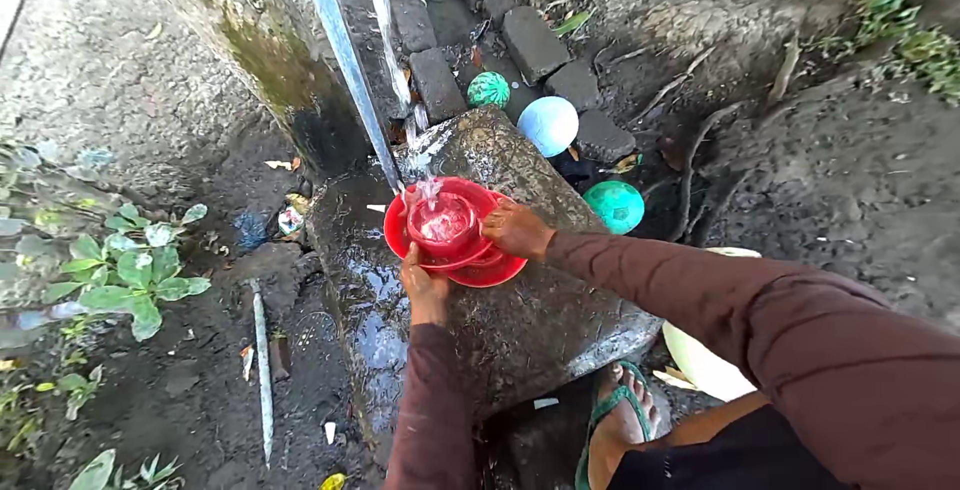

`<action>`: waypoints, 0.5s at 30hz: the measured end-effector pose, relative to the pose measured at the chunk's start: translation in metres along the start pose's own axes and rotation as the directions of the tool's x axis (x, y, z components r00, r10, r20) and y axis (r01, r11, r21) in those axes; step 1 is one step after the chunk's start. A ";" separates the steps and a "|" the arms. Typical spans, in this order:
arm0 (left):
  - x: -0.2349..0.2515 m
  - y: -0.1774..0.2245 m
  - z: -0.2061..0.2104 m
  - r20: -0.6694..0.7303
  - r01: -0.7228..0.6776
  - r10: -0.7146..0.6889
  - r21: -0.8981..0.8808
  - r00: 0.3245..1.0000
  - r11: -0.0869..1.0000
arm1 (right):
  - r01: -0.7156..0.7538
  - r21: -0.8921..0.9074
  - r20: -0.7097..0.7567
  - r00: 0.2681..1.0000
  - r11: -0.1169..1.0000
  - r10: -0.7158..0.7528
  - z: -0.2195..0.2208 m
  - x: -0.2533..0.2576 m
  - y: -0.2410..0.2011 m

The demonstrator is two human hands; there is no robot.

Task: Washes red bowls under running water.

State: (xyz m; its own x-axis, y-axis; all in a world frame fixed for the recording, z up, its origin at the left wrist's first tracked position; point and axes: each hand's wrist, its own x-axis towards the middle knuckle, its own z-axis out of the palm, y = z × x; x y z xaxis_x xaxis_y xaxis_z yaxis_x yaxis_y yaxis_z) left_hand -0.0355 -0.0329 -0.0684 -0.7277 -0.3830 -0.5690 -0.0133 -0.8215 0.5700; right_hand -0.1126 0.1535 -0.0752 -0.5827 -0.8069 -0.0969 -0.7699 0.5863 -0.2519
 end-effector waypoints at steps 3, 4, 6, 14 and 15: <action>-0.010 -0.023 0.009 -0.069 0.017 -0.010 0.106 0.998 0.994 | -0.111 0.298 0.176 0.982 0.948 0.060 -0.016 0.010 -0.057; -0.011 -0.024 0.007 -0.048 0.010 -0.006 0.101 0.999 0.995 | -0.102 0.431 0.192 0.981 0.896 0.019 -0.023 0.013 -0.067; -0.010 -0.020 -0.001 -0.004 -0.008 0.008 0.061 1.000 0.998 | -0.020 0.579 0.030 1.000 0.815 0.004 -0.027 0.011 -0.071; -0.031 -0.050 -0.002 0.045 -0.035 0.027 0.174 0.999 0.984 | -0.189 0.252 0.293 0.950 0.949 0.112 -0.016 0.037 -0.016; -0.030 -0.049 -0.003 0.050 -0.047 0.039 0.179 0.998 0.983 | -0.241 0.313 0.296 0.944 0.919 0.147 -0.018 0.041 -0.024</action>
State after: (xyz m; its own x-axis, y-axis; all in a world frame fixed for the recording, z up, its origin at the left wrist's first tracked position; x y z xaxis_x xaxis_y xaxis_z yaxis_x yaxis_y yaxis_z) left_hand -0.0108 0.0178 -0.0813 -0.7608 -0.3930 -0.5165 -0.1016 -0.7140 0.6928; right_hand -0.1224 0.1078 -0.0560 -0.5862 -0.6967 -0.4134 -0.4855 0.7107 -0.5091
